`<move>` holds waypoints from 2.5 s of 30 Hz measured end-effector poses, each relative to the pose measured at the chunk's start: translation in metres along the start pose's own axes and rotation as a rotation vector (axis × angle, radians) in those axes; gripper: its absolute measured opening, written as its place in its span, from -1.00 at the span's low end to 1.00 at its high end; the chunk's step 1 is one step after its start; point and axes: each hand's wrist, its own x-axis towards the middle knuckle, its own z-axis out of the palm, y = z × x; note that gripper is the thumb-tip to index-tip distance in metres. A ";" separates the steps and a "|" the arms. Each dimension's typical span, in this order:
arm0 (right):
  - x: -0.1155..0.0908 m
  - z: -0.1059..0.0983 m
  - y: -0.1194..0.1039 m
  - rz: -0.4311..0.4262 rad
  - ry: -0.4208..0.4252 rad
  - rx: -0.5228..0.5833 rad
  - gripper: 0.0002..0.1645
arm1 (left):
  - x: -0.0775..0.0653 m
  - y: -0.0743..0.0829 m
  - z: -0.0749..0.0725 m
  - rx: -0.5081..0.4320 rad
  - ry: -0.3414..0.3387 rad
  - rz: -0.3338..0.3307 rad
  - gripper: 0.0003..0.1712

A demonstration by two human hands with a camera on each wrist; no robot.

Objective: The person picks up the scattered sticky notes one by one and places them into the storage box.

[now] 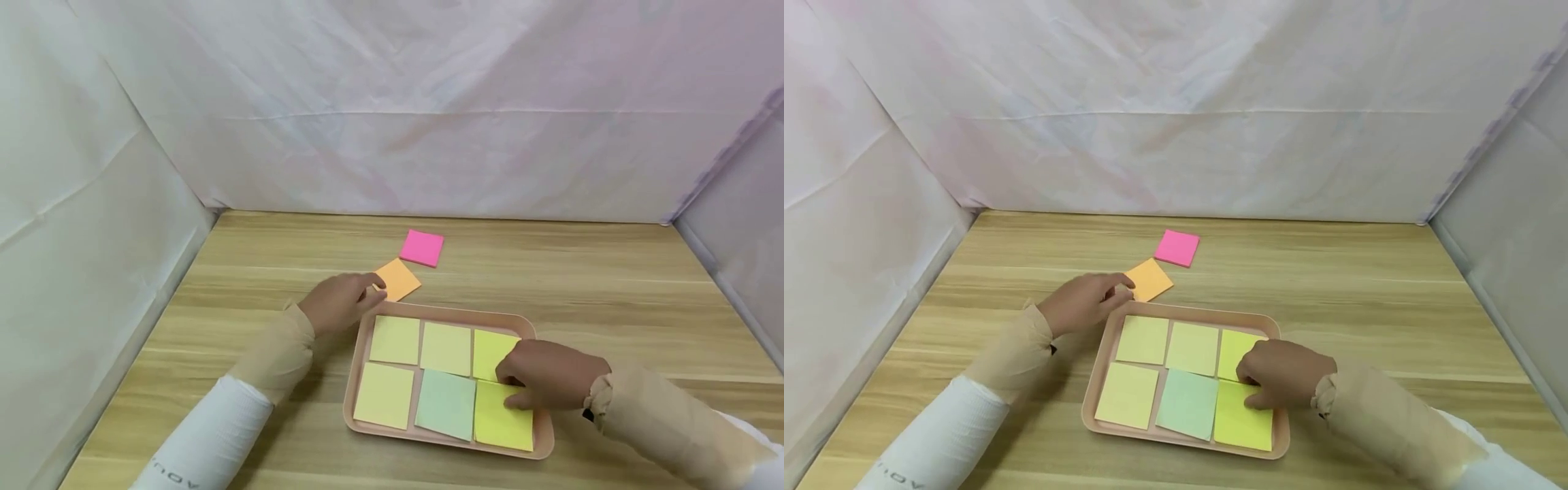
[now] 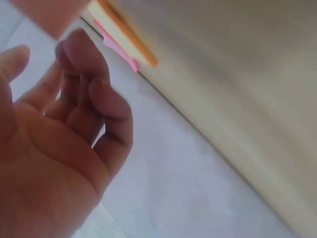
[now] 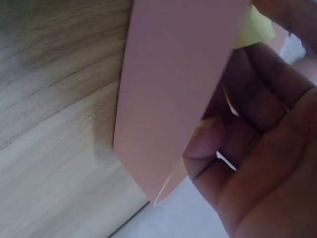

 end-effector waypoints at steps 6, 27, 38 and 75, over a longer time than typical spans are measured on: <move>0.003 0.007 -0.004 -0.010 0.066 -0.150 -0.59 | 0.028 -0.004 -0.013 0.156 -0.043 -0.062 -0.50; 0.016 -0.012 0.025 0.097 0.389 -0.110 -0.74 | 0.034 -0.023 -0.003 0.391 -0.205 -0.369 0.04; -0.003 0.002 0.057 0.213 0.226 0.041 -0.62 | 0.056 -0.002 0.000 0.315 -0.192 -0.250 -0.10; 0.024 0.014 0.055 0.251 0.203 0.002 -0.72 | 0.033 -0.019 -0.037 0.034 0.249 -0.090 -0.82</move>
